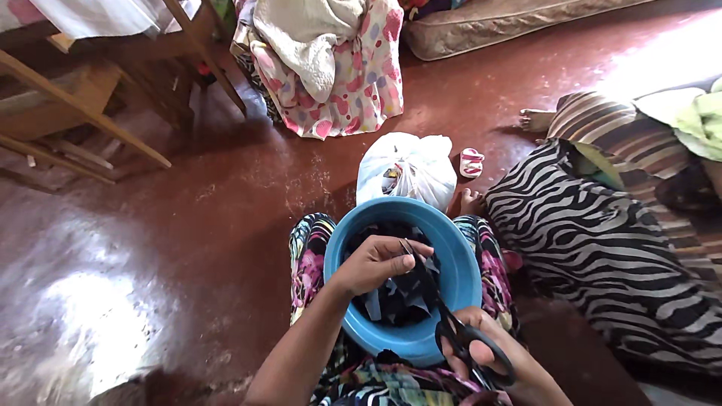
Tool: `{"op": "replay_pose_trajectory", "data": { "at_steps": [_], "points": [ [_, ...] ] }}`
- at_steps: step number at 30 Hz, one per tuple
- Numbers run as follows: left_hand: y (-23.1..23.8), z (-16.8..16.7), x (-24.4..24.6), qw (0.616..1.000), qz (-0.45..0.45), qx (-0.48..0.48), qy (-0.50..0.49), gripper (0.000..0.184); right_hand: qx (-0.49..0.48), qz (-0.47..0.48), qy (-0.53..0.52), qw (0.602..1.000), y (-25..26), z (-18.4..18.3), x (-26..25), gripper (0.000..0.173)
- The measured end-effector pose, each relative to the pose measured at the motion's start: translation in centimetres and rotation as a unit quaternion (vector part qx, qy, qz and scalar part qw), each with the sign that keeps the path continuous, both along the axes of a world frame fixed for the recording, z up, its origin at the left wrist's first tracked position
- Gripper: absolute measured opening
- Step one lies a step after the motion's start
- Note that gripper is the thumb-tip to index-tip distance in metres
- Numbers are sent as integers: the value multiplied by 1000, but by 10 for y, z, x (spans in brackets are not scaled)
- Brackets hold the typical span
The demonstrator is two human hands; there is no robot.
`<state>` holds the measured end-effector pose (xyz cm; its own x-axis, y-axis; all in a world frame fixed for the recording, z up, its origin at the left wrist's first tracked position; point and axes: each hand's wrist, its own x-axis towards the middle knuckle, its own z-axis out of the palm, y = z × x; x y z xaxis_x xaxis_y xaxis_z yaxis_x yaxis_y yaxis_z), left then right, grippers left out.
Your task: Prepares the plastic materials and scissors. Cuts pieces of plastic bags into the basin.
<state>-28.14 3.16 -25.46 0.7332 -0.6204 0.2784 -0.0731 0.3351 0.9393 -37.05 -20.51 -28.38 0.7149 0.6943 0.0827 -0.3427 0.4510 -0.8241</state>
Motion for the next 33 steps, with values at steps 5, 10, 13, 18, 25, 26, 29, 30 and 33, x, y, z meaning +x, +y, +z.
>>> {"op": "replay_pose_trajectory", "data": {
  "at_steps": [5, 10, 13, 18, 25, 26, 29, 30, 33],
  "points": [
    [-2, -2, -12, 994, 80, -6, 79, 17, 5, -20, 1, 1000, -1, 0, 0, 36],
    [-5, -2, -20, 993, 77, 8, 94, 17, 7, -14, -3, 1000, 4, -4, 0, 43],
    [-8, -3, -24, 993, 61, 22, 101, 21, 12, -25, -7, 1000, 7, -7, 1, 45],
    [-7, -5, -24, 992, 65, 17, 103, 21, 7, -48, 2, 999, 9, -7, 2, 38],
    [-4, -4, -22, 995, 33, 24, 93, 22, -4, -36, -6, 999, 6, -7, -1, 38],
    [-3, -4, -21, 996, 18, 22, 88, 21, -10, -24, -11, 1000, 4, -7, -1, 43],
    [-4, -6, -20, 997, -12, 14, 73, 20, -3, -12, -21, 1000, 3, -9, -1, 48],
    [-4, -6, -20, 997, -16, 17, 68, 20, -3, -19, -21, 1000, 4, -9, 0, 47],
    [-4, -8, -22, 997, -16, 43, 57, 16, -5, -66, -5, 998, 8, -4, 0, 38]
  ]
}}
